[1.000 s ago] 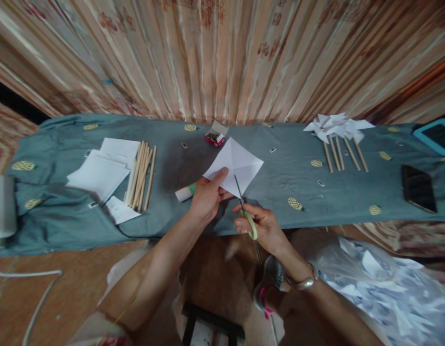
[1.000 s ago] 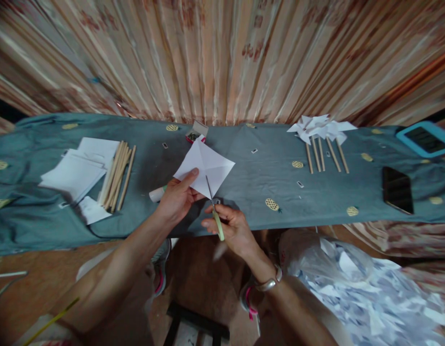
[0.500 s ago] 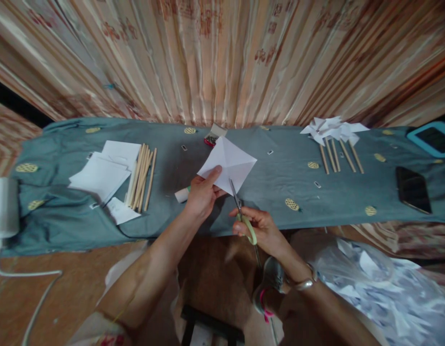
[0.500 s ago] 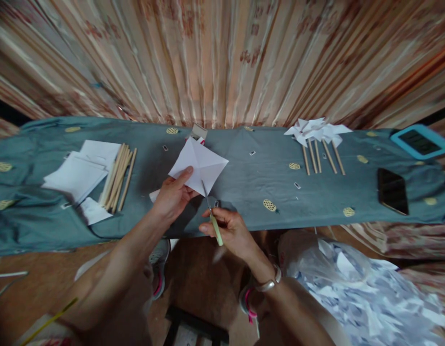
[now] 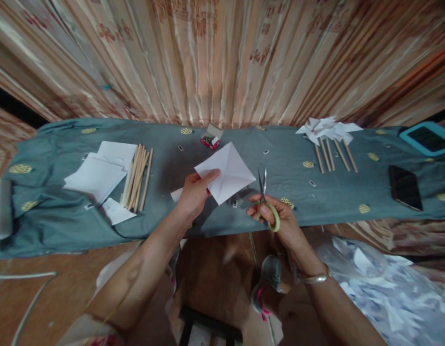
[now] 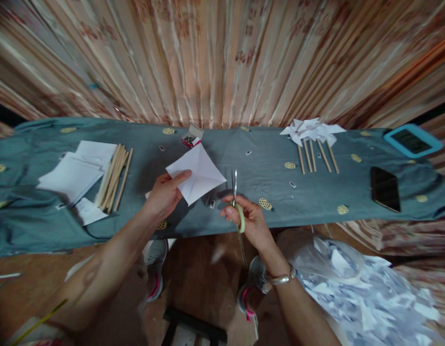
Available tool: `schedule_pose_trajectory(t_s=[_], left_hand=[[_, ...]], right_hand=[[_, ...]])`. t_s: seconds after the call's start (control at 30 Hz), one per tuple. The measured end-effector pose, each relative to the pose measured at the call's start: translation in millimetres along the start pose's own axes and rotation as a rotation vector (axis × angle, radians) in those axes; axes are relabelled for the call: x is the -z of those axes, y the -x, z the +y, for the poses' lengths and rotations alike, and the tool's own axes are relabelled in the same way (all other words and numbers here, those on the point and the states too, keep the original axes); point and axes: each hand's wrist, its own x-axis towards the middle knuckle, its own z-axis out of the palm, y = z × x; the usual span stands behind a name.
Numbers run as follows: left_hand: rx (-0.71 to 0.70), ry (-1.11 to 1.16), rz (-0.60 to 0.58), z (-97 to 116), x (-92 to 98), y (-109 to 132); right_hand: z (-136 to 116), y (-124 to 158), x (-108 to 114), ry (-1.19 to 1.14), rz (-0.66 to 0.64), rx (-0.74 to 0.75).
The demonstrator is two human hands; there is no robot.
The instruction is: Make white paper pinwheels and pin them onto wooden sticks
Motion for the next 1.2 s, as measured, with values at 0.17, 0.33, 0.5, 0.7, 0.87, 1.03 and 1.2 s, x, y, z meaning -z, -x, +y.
schedule_pose_trajectory(t_s=[0.17, 0.33, 0.5, 0.7, 0.87, 1.03, 1.2], left_hand=[[0.055, -0.210, -0.148, -11, -5.2, 9], [0.117, -0.335, -0.237, -16, -7.3, 14], [0.178, -0.194, -0.242, -18, -11.1, 15], [0.126, 0.028, -0.242, -28, -22.7, 30], [0.125, -0.078, -0.093, -41, -26.0, 33], [0.093, -0.070, 0.009, -41, -22.6, 26], [0.004, -0.045, 0.008, -31, -19.7, 20]], right_hand=[[-6, -12, 9, -0.072, 0.223, 0.080], [-10, -16, 6, -0.101, 0.211, 0.042], [-4, -19, -3, -0.129, 0.261, 0.042], [3, -23, -16, -0.140, 0.368, 0.115], [1, -25, -22, -0.115, 0.378, 0.137], [-1, -24, -26, -0.152, 0.326, 0.120], [-1, -15, -27, -0.064, 0.192, 0.118]])
